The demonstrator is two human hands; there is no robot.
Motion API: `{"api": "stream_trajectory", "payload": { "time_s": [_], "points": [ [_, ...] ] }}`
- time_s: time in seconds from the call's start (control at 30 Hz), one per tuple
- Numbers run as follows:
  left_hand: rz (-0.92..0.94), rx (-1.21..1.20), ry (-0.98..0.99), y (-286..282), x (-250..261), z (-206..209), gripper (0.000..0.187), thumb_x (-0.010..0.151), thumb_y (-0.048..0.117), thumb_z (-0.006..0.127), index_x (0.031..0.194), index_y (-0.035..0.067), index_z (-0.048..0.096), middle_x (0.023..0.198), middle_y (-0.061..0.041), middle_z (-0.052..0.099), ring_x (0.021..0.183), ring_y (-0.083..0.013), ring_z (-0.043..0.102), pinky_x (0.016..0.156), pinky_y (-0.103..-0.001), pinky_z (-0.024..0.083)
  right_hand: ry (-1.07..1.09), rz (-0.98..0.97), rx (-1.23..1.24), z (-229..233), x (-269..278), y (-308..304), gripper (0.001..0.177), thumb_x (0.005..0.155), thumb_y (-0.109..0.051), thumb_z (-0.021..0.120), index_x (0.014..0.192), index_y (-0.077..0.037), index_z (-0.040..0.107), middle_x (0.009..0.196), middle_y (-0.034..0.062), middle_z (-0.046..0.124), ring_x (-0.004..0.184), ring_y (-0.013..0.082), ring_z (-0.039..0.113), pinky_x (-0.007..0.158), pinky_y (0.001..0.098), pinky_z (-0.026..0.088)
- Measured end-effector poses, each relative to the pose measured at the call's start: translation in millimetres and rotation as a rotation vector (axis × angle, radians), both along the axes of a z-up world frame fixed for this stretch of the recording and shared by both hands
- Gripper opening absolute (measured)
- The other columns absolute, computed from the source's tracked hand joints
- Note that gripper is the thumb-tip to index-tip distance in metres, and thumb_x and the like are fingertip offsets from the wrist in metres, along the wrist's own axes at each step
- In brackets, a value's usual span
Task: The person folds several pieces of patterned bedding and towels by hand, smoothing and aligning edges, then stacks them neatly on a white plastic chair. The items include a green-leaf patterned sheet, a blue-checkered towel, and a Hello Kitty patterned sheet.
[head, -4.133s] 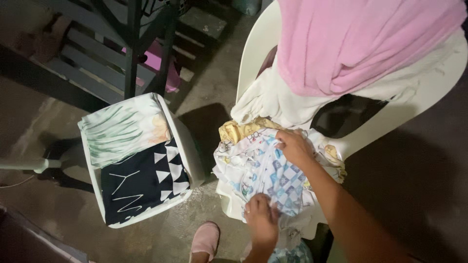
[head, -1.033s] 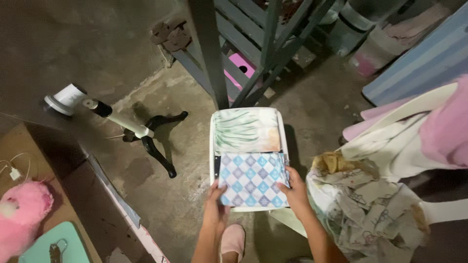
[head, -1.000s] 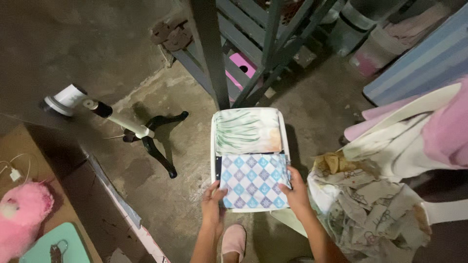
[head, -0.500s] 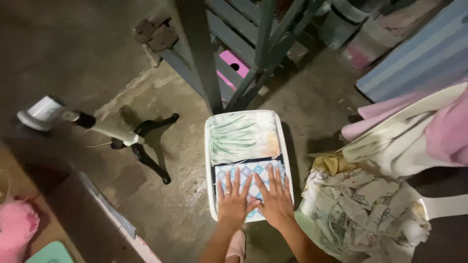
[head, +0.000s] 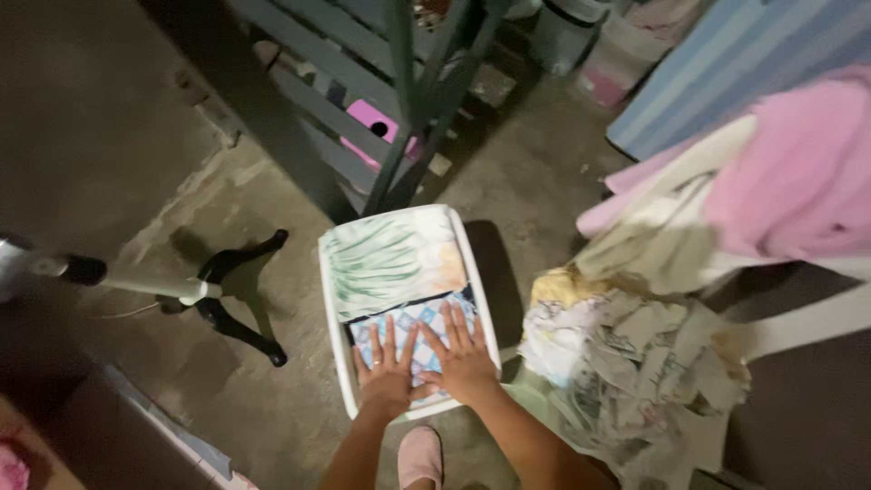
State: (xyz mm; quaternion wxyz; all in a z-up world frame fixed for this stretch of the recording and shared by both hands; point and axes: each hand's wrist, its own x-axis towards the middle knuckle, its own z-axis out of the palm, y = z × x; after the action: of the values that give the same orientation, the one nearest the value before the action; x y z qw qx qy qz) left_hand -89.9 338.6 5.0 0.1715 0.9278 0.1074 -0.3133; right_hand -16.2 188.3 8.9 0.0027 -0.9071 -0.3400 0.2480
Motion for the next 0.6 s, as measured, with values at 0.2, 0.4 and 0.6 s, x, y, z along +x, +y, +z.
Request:
{"api": "stream_trajectory", "payload": {
  "time_s": [0.2,0.4,0.6],
  "points": [
    [0.128,-0.006,-0.194,-47.6,4.5,48.7,0.126,0.066,0.063,0.083,0.160,0.030,0.006,0.169,-0.014,-0.012,0.157,-0.0411,-0.009,0.120,-0.069,0.001,0.084,0.096,0.324,6.3,-11.1,-76.3,0.056,0.089,-0.014,0.068,0.144,-0.012,0.055,0.167,0.0137,0.032,0.153,0.0350,0.026,0.117,0.0450,0.032],
    [0.116,-0.268,-0.463,-146.3,40.6,74.7,0.128,0.057,0.033,0.092,0.161,0.026,0.018,0.170,-0.016,0.000,0.154,-0.0433,0.000,0.118,-0.067,0.005,0.261,-0.537,0.647,-14.4,20.6,-218.2,0.029,0.092,-0.013,0.066,0.119,-0.014,0.074,0.125,0.0072,0.073,0.113,0.0239,0.069,0.098,0.0351,0.053],
    [0.017,-0.377,-0.281,-245.3,63.7,50.8,0.102,0.070,0.039,0.089,0.155,0.026,0.033,0.169,-0.015,0.000,0.153,-0.0467,0.005,0.118,-0.065,0.013,-0.202,-0.705,0.669,-61.7,51.0,-379.7,0.018,0.092,-0.021,0.073,0.103,-0.008,0.078,0.108,0.0106,0.075,0.101,0.0255,0.068,0.093,0.0373,0.051]
  ]
}}
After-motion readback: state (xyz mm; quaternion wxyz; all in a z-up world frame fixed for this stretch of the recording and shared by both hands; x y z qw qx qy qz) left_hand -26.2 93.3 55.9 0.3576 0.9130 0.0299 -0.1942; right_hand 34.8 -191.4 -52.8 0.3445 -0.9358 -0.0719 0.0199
